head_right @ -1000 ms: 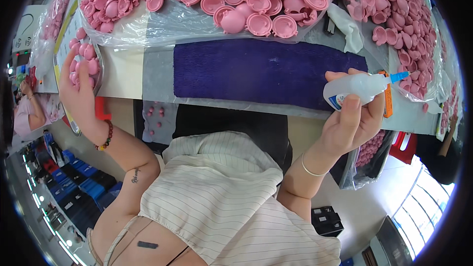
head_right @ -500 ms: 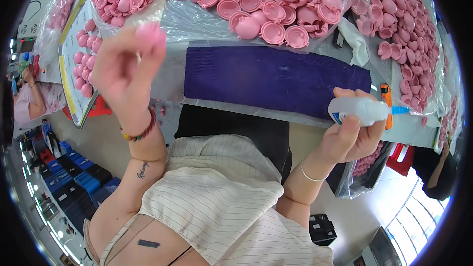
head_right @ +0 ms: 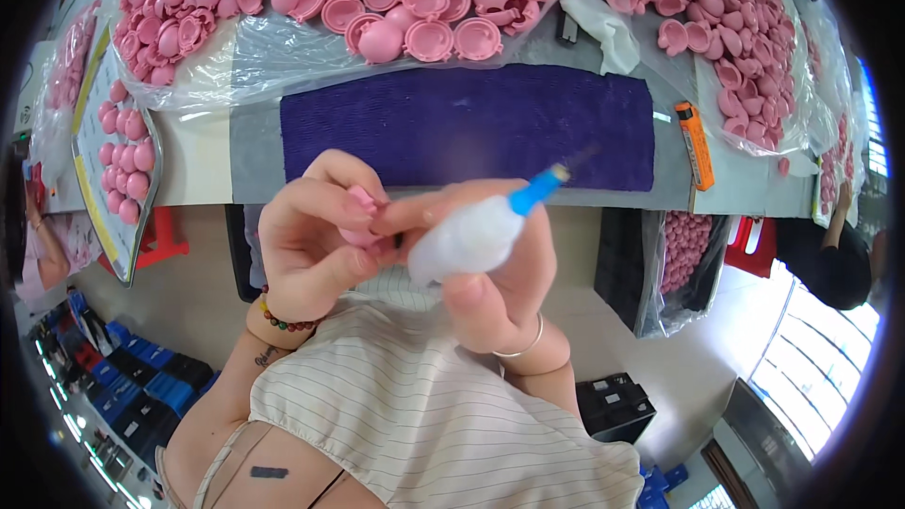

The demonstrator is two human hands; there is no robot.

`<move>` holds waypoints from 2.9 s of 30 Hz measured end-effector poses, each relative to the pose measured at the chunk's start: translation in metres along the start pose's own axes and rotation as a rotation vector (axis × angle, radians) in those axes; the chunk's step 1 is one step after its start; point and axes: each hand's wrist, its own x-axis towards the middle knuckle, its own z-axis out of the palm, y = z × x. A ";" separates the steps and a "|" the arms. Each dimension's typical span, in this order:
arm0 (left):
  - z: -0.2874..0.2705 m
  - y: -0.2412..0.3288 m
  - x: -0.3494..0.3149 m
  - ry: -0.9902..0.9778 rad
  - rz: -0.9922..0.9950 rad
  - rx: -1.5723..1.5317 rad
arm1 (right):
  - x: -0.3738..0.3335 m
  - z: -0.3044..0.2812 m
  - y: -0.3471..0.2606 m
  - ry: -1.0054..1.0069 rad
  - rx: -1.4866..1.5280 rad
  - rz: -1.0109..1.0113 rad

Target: Applying glue to the rim of a pink plastic shell and pressing it together with another shell to form a sphere.

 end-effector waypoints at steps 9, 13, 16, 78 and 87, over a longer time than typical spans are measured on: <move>0.000 0.002 -0.001 -0.242 0.109 0.388 | -0.010 0.014 -0.005 0.238 -0.271 -0.066; 0.000 -0.001 -0.006 -0.244 0.001 0.257 | -0.005 0.024 -0.004 0.295 -0.414 -0.087; 0.005 0.000 -0.005 -0.136 -0.067 -0.112 | -0.004 0.014 -0.007 0.270 -0.373 -0.077; -0.007 -0.009 -0.006 -0.191 0.083 -0.350 | 0.007 -0.036 -0.021 0.306 -0.290 -0.880; -0.013 -0.024 -0.002 -0.364 -0.191 -0.945 | 0.006 -0.137 -0.080 0.978 -1.149 -0.681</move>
